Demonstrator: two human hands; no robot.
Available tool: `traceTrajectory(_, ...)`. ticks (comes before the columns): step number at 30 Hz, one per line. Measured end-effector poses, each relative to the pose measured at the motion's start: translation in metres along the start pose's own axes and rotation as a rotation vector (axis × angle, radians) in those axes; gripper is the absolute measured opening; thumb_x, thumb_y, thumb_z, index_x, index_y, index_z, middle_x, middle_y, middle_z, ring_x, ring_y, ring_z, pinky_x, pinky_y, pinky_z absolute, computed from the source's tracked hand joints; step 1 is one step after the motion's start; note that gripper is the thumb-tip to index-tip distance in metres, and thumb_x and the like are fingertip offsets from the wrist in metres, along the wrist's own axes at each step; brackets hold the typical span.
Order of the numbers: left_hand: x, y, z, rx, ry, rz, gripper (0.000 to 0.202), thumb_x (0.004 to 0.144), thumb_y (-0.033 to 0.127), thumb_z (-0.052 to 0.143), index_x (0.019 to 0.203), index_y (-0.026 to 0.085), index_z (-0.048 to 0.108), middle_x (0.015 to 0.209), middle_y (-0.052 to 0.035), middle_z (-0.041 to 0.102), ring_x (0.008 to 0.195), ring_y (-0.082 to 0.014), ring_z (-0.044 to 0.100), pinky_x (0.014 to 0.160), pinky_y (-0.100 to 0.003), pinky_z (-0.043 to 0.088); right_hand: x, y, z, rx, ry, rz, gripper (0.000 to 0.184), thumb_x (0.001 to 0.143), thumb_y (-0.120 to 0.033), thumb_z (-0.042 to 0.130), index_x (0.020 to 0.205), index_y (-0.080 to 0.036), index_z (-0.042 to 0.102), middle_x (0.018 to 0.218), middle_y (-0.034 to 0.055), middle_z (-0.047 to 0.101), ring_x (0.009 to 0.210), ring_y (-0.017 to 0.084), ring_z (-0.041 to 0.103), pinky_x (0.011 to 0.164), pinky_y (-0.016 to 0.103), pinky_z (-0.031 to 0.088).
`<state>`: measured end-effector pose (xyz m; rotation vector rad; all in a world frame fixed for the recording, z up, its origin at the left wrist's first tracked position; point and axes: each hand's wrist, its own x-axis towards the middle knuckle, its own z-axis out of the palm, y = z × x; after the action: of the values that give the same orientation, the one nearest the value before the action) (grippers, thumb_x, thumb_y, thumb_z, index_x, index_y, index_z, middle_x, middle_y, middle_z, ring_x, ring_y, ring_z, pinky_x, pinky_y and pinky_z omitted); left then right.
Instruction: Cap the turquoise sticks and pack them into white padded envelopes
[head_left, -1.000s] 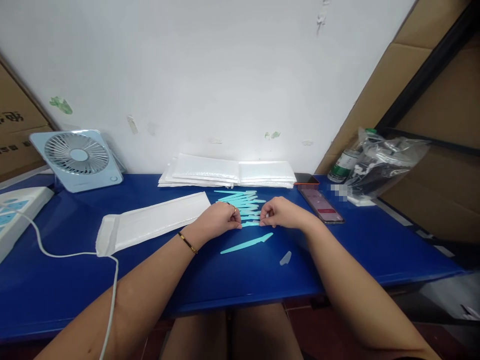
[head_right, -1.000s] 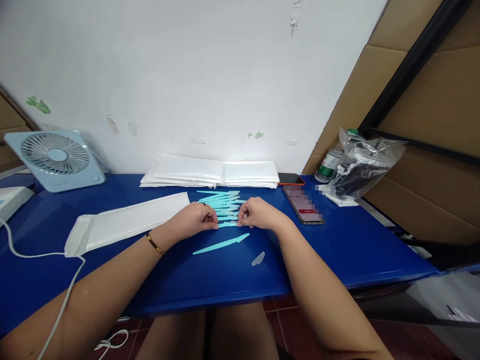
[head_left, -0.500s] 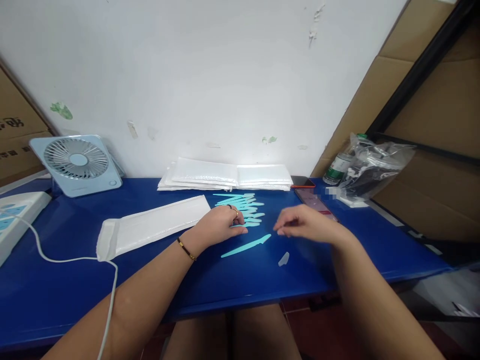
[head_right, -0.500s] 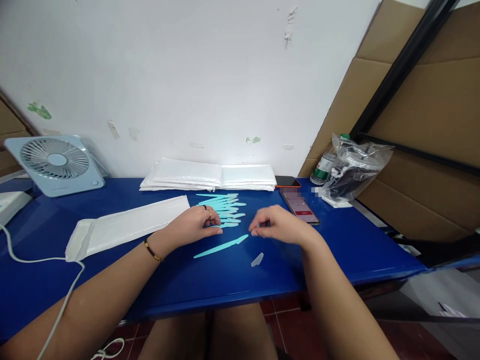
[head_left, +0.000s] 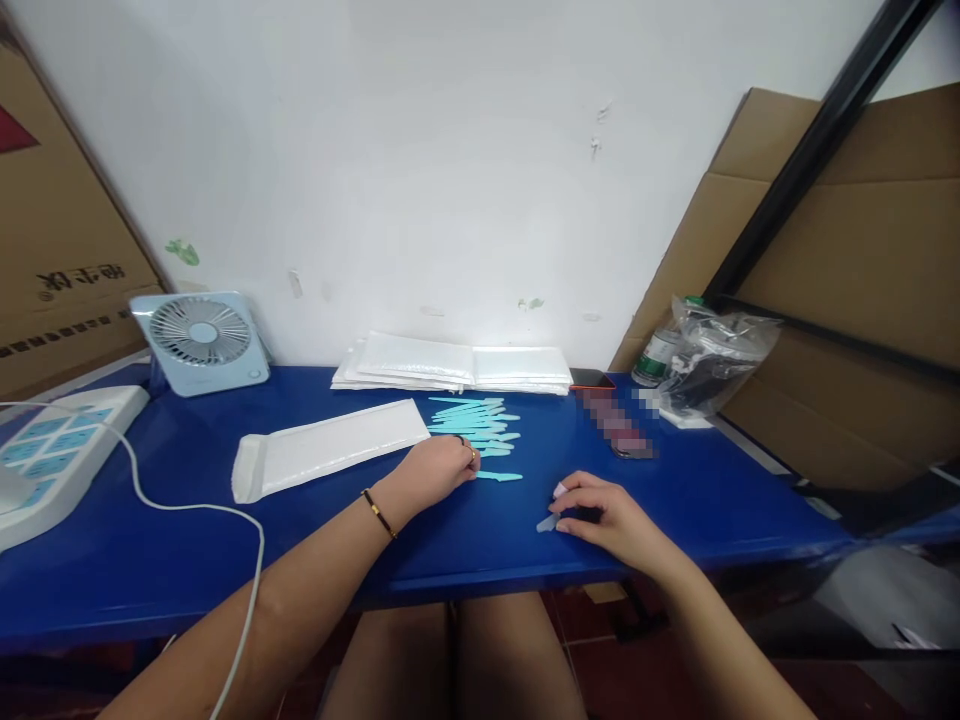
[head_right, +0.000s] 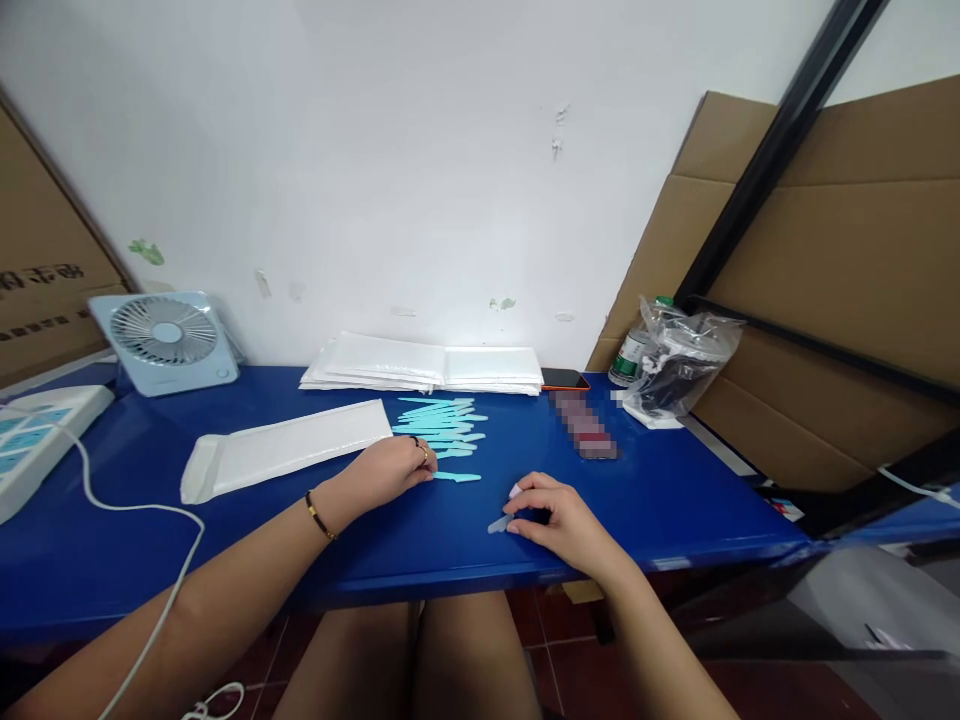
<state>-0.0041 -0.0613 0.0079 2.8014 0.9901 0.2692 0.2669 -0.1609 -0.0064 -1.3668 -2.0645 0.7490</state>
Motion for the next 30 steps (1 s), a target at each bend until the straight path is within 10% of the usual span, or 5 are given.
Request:
traceTrajectory(10,-0.006,-0.008,0.01,0.068,0.128,-0.054,0.025,0.091,0.026,0.041,0.083,0.018,0.063,0.085,-0.0051,0.063,0.082,-0.0174,0.058,0.074,-0.027,0.042,0.031,-0.01,0.006,-0.123,-0.063,0.051,0.015,0.078,-0.031,0.058,0.083,-0.019,0.064,0.07,0.0009,0.062,0.062,0.013,0.055,0.056,0.023,0.041)
traceTrajectory(17,-0.007,-0.009,0.007,0.02,0.227,-0.074,0.028,0.093,0.023,0.034,0.086,0.015,0.059,0.086,-0.0068,0.06,0.082,-0.0168,0.055,0.075,-0.027,0.043,0.068,0.006,-0.007,-0.067,0.128,-0.015,0.025,0.079,-0.035,0.054,0.092,-0.016,0.065,0.079,0.0046,0.066,0.068,0.016,0.059,0.064,0.027,0.045)
traceTrajectory(30,0.002,-0.014,0.005,0.026,0.255,-0.074,0.03,0.094,0.023,0.033,0.086,0.015,0.061,0.086,-0.0079,0.06,0.086,-0.0179,0.055,0.079,-0.029,0.041,0.1,0.005,0.011,0.037,0.035,-0.031,0.024,0.079,-0.029,0.054,0.095,-0.015,0.065,0.076,0.0052,0.067,0.07,0.017,0.062,0.068,0.029,0.048)
